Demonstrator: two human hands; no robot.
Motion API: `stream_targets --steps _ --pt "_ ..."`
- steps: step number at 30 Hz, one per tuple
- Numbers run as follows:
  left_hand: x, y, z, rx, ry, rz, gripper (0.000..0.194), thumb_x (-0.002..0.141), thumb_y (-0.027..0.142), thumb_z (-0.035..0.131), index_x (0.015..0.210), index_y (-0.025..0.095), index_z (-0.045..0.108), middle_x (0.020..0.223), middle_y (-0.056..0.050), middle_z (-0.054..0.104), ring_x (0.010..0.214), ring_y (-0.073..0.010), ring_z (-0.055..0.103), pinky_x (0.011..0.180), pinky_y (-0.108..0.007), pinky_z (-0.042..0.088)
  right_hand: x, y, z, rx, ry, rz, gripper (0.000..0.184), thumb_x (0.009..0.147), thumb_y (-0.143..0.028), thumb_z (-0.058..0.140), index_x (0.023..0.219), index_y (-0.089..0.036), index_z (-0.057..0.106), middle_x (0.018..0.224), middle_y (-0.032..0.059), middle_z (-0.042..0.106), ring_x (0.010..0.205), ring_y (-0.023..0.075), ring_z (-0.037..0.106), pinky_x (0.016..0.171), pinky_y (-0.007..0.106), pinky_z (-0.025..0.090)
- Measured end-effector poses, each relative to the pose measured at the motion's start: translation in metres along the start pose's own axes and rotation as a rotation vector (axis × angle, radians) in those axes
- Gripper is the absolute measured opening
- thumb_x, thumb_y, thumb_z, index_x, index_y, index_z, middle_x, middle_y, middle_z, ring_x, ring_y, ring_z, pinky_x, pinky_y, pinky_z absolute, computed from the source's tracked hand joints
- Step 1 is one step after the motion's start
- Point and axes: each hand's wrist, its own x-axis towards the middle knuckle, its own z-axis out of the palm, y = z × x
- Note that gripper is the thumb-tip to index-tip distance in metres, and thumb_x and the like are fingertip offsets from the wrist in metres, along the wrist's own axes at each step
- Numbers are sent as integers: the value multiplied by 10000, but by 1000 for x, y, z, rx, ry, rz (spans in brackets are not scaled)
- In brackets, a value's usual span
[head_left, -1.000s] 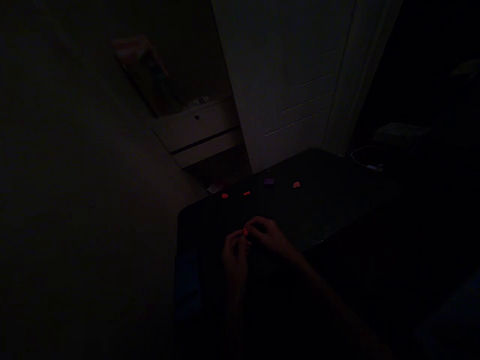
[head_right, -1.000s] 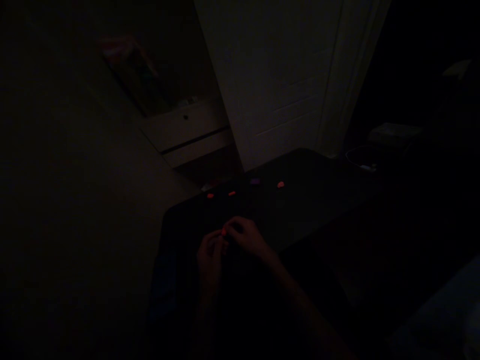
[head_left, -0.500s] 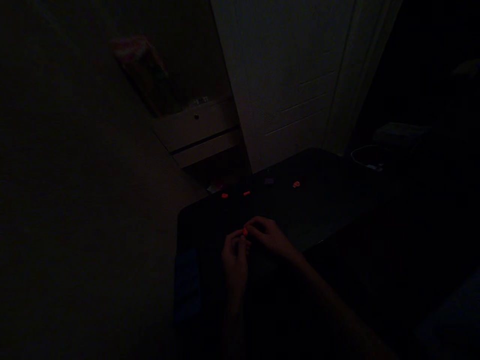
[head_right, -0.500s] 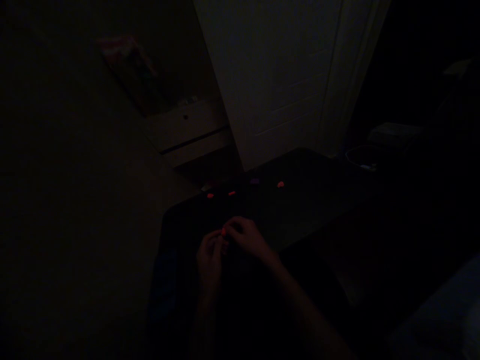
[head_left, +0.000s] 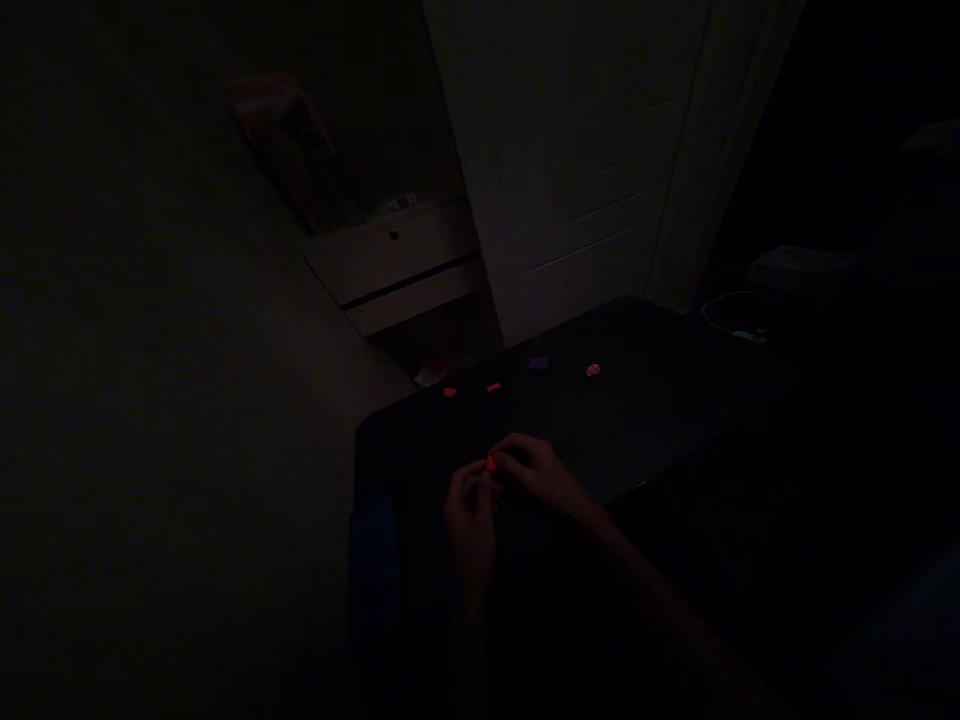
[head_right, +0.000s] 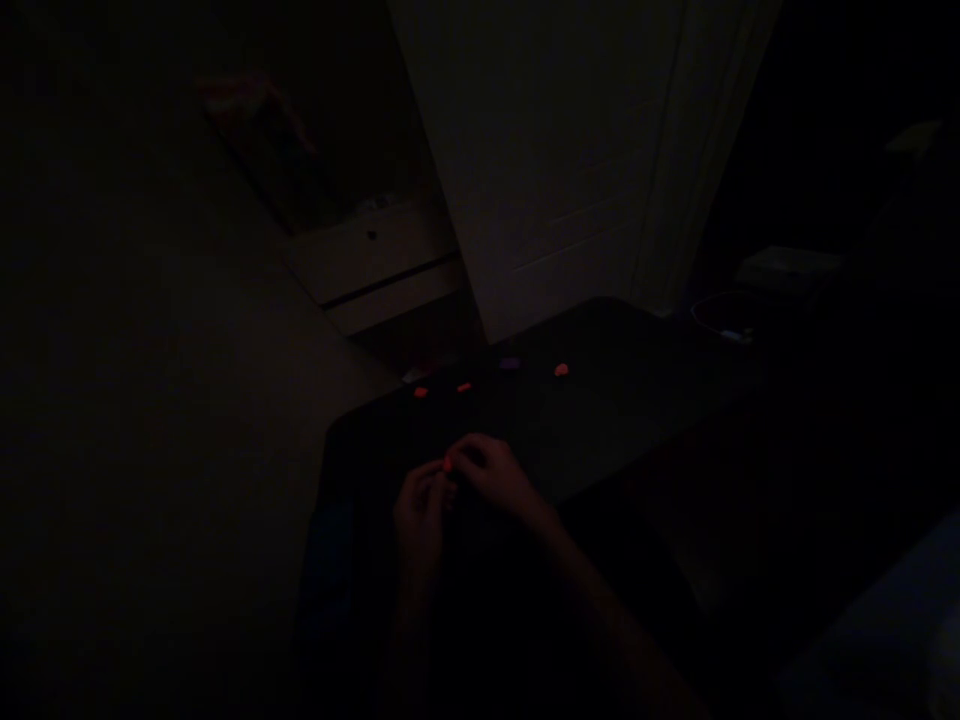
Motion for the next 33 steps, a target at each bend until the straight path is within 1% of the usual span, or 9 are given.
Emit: stream_targets --steps 6,14,23,27,33 --pt "0 0 0 -17 2 -4 314 861 429 666 1036 168 680 753 -28 675 688 -152 645 612 -245 494 0 0 0 0 3 -16 127 924 -260 629 891 -188 728 902 34 754 872 188 692 812 288 505" --pt "0 -2 0 -4 1 -3 285 874 399 647 1039 169 672 768 -31 679 690 -147 637 611 -241 492 1 6 0 16 -3 -12 126 923 -275 634 898 -195 728 909 31 753 871 185 692 809 283 506" --pt "0 0 0 -5 4 -2 293 869 410 657 1032 167 676 769 -31 678 694 -149 642 608 -240 491 1 3 0 -3 -3 -3 127 924 -265 626 887 -188 720 909 34 748 876 188 688 806 283 495" --pt "0 0 0 5 -1 4 282 881 398 648 1040 166 675 766 -31 679 692 -145 636 624 -242 489 1 2 -1 -1 -14 -1 144 931 -287 627 886 -186 719 891 34 744 858 187 686 787 281 492" --pt "0 1 0 4 5 -3 318 870 435 659 1029 161 676 756 -30 676 681 -145 633 614 -240 487 1 5 0 6 -17 11 133 927 -278 634 901 -180 720 903 34 745 862 184 686 785 275 492"
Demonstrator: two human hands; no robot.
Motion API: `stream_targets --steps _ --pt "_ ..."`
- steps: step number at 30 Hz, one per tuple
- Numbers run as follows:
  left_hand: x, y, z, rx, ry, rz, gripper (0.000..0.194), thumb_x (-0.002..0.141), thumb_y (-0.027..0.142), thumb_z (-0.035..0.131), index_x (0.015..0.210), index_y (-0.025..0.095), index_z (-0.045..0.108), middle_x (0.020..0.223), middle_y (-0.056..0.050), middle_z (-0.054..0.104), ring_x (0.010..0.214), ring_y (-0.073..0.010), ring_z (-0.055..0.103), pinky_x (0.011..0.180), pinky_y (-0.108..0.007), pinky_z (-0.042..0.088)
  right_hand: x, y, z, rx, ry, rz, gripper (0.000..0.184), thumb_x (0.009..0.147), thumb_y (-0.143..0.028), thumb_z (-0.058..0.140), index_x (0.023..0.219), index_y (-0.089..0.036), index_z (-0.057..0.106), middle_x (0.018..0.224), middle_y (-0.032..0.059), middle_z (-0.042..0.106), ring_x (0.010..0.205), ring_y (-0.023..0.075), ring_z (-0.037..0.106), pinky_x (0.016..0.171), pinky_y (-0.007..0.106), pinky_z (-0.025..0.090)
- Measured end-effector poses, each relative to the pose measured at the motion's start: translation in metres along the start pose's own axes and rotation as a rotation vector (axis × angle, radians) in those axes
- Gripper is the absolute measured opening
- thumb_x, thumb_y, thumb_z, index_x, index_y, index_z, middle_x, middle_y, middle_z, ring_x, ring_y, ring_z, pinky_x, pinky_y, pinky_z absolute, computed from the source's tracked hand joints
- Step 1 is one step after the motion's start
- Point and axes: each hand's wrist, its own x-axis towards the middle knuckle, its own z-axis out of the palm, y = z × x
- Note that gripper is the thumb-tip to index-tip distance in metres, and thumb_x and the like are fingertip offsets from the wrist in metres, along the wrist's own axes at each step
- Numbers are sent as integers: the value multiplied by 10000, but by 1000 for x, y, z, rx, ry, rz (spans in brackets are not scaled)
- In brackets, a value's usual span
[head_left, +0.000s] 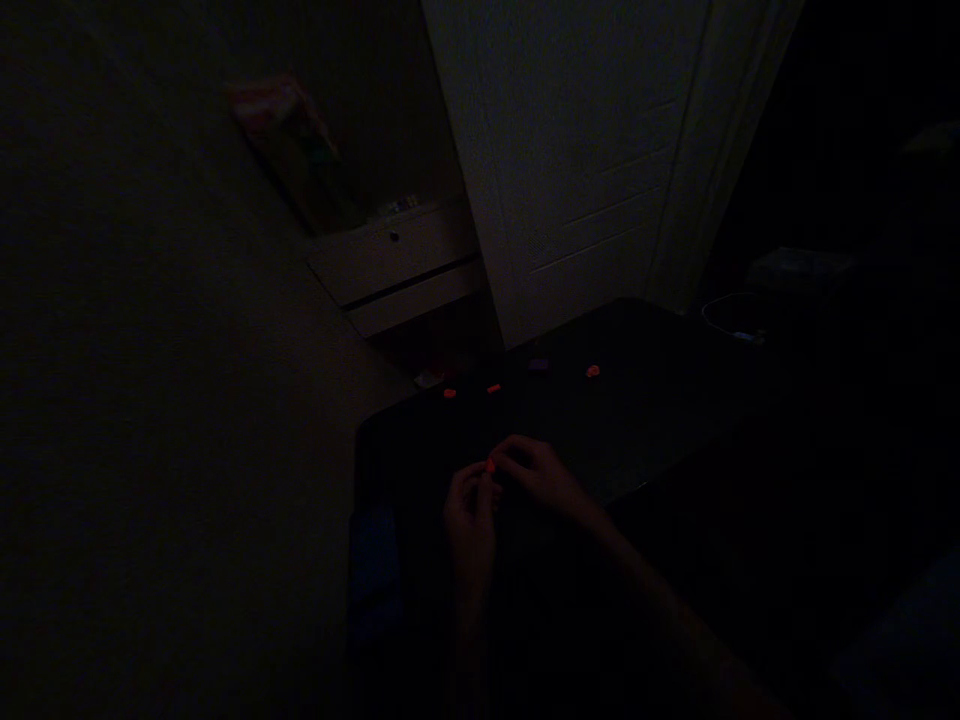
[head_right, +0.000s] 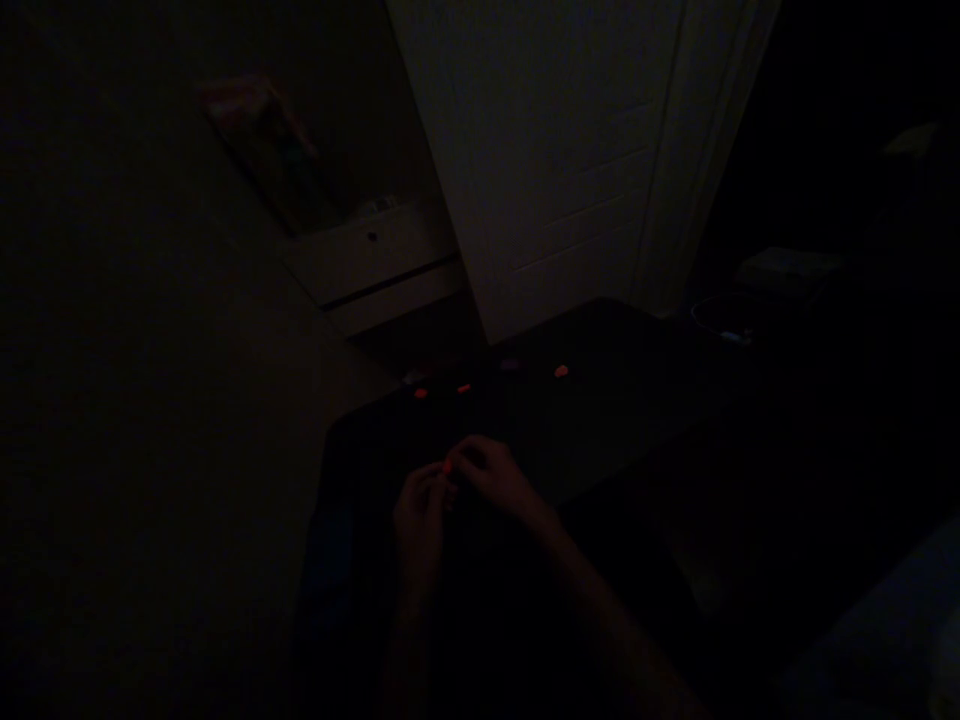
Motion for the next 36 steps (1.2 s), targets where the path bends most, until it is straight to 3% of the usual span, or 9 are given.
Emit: stream_targets --steps 36 --pt "1 -3 2 3 28 -46 432 854 530 673 1052 147 682 781 -48 692 685 -152 649 593 -240 498 0 -1 1 -7 17 -18 145 919 -297 641 914 -181 728 914 43 751 873 194 688 802 294 503"
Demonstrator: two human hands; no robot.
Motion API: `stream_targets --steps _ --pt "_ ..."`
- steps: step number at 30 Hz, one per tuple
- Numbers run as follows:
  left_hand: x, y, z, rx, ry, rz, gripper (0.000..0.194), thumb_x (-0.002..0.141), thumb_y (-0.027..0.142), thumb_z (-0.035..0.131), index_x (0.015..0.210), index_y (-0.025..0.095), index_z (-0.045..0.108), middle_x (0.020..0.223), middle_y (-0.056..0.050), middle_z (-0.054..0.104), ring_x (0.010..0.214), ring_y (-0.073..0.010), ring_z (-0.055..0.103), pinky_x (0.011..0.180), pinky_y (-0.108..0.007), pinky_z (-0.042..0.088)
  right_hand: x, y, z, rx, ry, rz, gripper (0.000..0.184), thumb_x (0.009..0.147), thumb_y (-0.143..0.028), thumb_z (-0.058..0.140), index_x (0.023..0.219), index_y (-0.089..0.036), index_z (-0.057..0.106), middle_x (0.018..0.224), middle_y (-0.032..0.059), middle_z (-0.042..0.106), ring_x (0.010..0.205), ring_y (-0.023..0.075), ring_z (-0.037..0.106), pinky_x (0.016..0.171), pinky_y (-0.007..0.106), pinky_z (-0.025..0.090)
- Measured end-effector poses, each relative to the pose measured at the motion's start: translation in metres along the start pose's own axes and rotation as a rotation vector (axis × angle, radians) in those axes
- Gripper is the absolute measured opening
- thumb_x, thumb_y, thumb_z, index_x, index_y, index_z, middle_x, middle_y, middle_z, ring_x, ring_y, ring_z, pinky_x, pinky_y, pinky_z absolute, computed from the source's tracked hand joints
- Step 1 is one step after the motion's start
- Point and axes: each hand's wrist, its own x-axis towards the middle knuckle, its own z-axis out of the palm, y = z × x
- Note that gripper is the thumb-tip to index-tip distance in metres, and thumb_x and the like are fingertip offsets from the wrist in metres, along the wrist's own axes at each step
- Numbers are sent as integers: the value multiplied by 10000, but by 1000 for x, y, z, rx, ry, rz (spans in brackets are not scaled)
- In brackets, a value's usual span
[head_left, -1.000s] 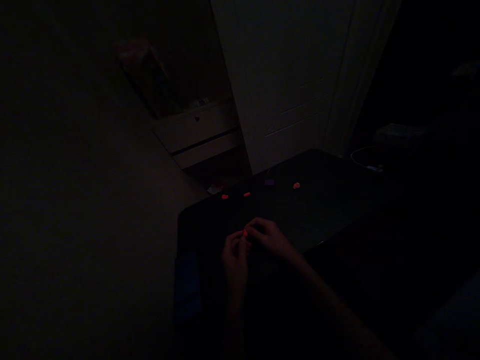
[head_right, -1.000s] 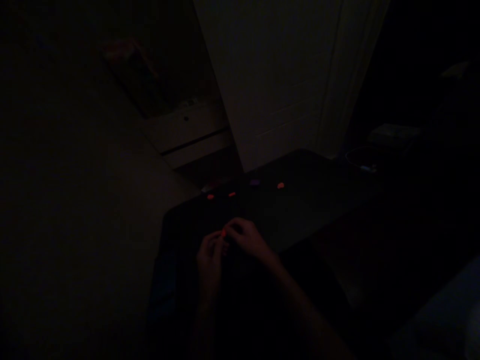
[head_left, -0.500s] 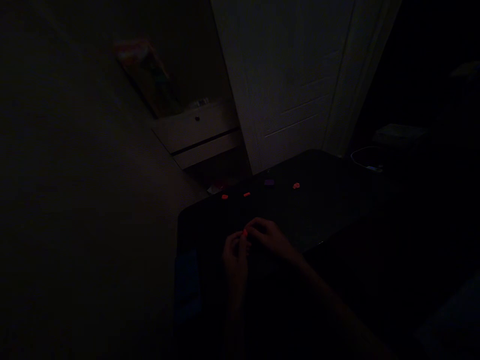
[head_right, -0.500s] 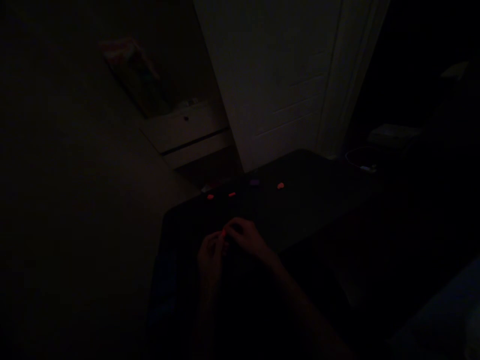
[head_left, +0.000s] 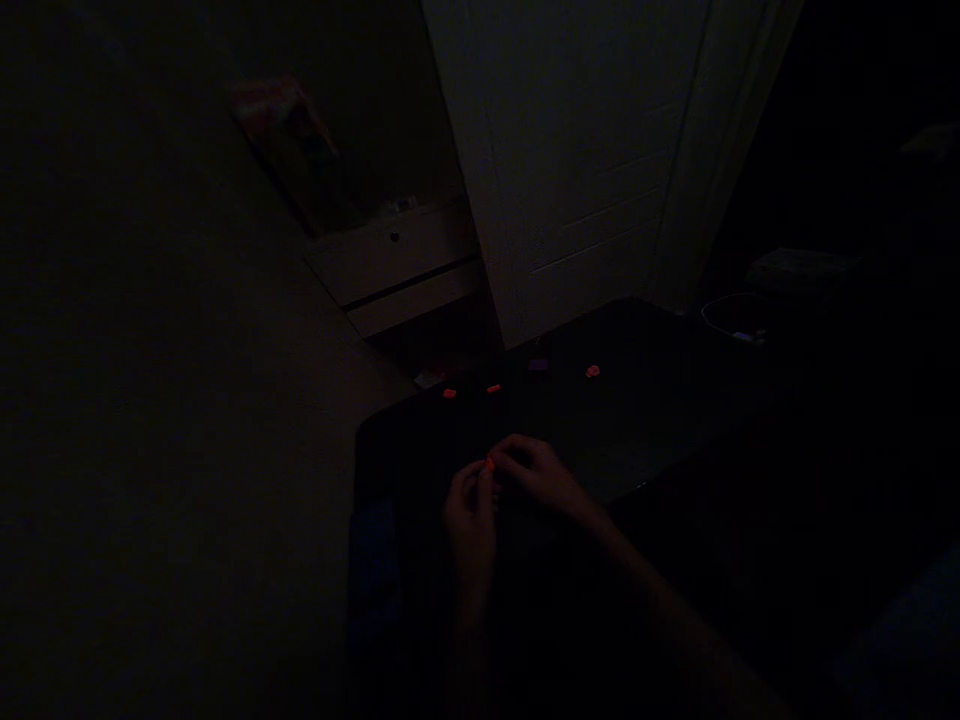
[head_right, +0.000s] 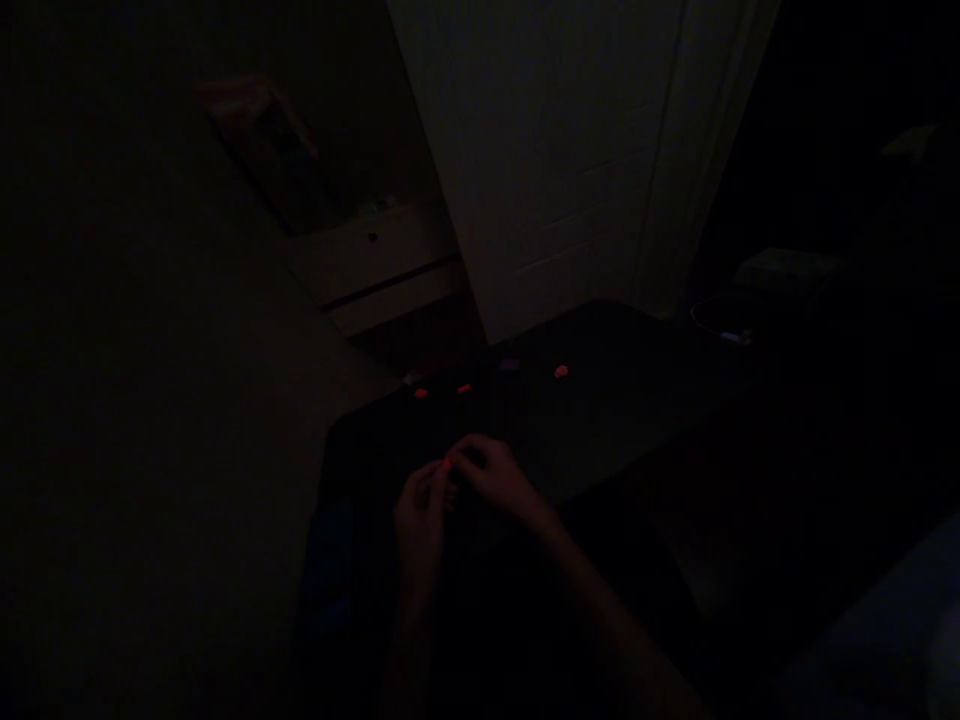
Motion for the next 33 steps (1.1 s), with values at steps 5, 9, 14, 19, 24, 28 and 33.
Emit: stream_targets --steps 5,9,14,19,24,28,33 --pt "0 0 -1 38 -9 14 409 874 519 655 1040 147 690 785 -46 687 694 -150 641 611 -243 495 1 2 0 14 -6 5 150 919 -302 640 910 -176 722 908 43 747 865 190 687 793 287 506" --pt "0 1 0 25 -2 13 416 874 522 654 1054 148 681 785 -45 687 698 -152 643 615 -245 499 0 3 0 13 -8 -4 150 923 -302 641 924 -175 721 921 41 748 877 186 686 804 282 503" --pt "-1 2 0 39 -7 21 408 878 527 649 1026 149 680 766 -41 682 682 -153 642 606 -248 495 0 -1 0 -2 -8 -2 147 930 -292 631 919 -177 722 912 40 749 869 188 687 799 287 503" --pt "-2 4 0 41 7 30 404 862 540 664 991 158 666 747 -38 684 662 -153 641 600 -250 497 0 -2 -1 -2 -3 18 142 918 -293 642 907 -178 725 907 43 752 872 196 692 801 295 507" --pt "-1 5 2 5 29 21 428 820 566 694 945 159 647 728 -34 681 636 -146 631 580 -245 494 0 0 -2 -9 -4 -7 147 927 -296 637 918 -182 729 924 41 751 891 193 691 822 295 499" --pt "0 3 1 19 18 19 429 842 558 671 975 151 657 742 -42 685 651 -153 642 587 -250 502 -1 -1 -1 0 -1 -9 143 924 -290 637 912 -178 725 912 41 750 872 190 688 798 291 502" --pt "-1 3 0 51 24 39 420 844 564 663 933 153 665 714 -38 674 630 -153 631 576 -253 498 -1 -3 -1 -9 8 -15 147 922 -299 641 905 -180 726 905 39 747 873 191 686 800 292 502"
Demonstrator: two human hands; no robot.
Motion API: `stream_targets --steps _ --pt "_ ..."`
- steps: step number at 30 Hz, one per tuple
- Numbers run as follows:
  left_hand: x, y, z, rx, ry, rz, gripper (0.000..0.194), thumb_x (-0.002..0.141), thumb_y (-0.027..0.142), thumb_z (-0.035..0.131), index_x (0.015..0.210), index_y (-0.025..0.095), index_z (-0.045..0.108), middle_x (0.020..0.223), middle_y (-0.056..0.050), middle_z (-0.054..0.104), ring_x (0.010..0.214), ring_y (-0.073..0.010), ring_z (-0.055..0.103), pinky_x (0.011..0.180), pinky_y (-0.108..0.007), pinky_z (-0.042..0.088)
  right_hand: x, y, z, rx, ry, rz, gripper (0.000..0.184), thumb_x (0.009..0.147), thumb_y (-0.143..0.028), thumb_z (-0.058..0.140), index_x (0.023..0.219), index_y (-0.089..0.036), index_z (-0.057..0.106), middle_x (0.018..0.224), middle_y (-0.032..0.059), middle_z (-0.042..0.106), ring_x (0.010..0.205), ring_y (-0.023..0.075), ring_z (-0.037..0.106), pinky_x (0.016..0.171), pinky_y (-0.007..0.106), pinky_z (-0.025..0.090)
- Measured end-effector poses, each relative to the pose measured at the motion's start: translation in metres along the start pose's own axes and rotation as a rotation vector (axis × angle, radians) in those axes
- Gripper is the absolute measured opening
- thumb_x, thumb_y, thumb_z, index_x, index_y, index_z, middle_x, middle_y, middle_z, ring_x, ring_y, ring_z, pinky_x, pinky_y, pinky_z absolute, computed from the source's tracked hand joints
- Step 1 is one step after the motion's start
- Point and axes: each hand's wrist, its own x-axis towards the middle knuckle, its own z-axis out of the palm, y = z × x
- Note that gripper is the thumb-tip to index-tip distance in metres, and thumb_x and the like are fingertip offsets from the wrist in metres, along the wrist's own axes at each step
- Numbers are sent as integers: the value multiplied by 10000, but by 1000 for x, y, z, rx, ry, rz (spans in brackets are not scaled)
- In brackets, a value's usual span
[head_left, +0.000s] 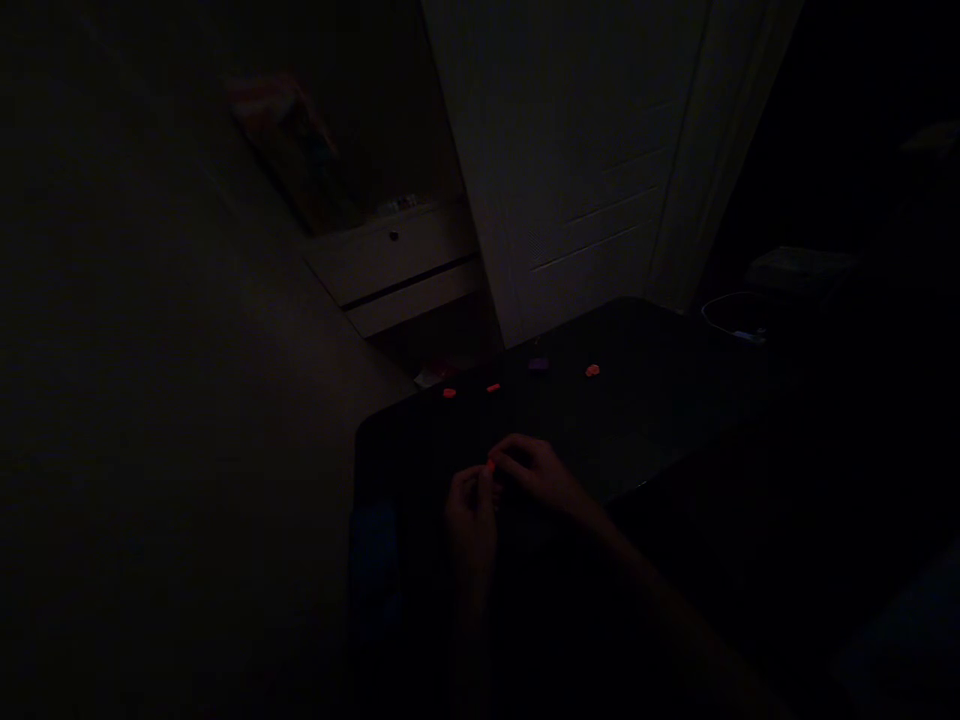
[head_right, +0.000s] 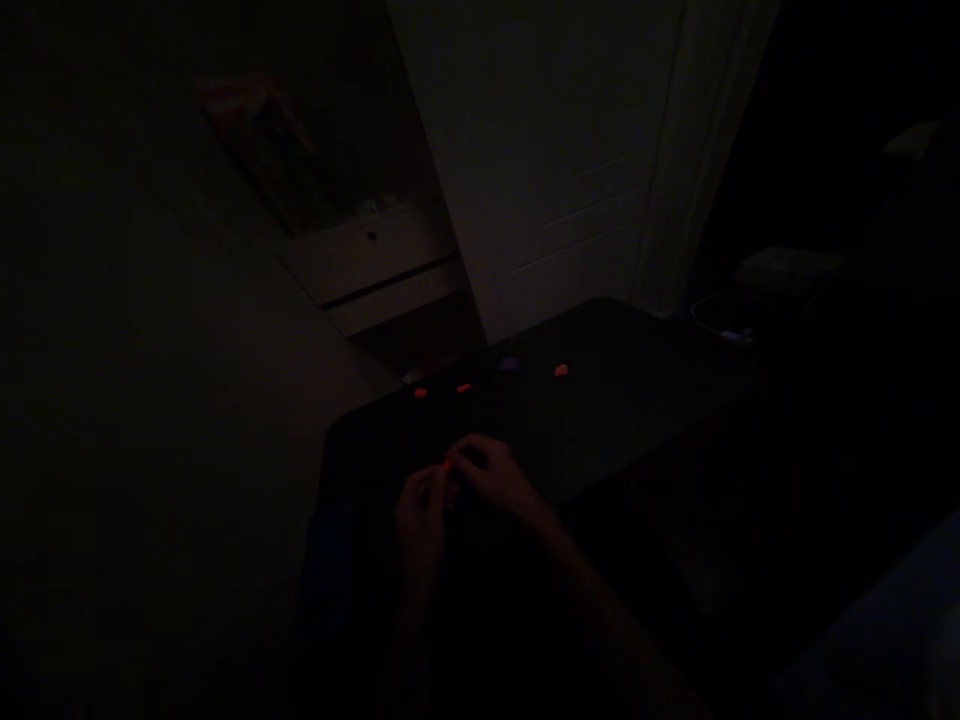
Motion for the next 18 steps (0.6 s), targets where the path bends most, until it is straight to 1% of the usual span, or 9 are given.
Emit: stream_targets --steps 10,14,18 --pt "-1 1 1 -34 -9 -12 451 809 596 694 944 167 670 729 -39 683 650 -160 646 591 -256 495 1 3 1 18 0 15 139 912 -299 642 908 -185 722 898 39 747 872 192 685 794 296 513" --pt "-1 -1 0 -26 -33 -6 426 830 565 691 990 171 661 776 -44 696 677 -159 654 604 -256 502 2 4 1 12 -6 16 139 915 -294 637 914 -186 725 901 38 747 868 191 686 786 291 509" --pt "-1 0 0 -22 -44 1 392 855 538 671 991 171 657 755 -35 686 679 -155 647 610 -250 496 1 1 0 -2 -3 34 140 915 -286 636 908 -179 724 891 42 745 862 194 687 785 294 506"
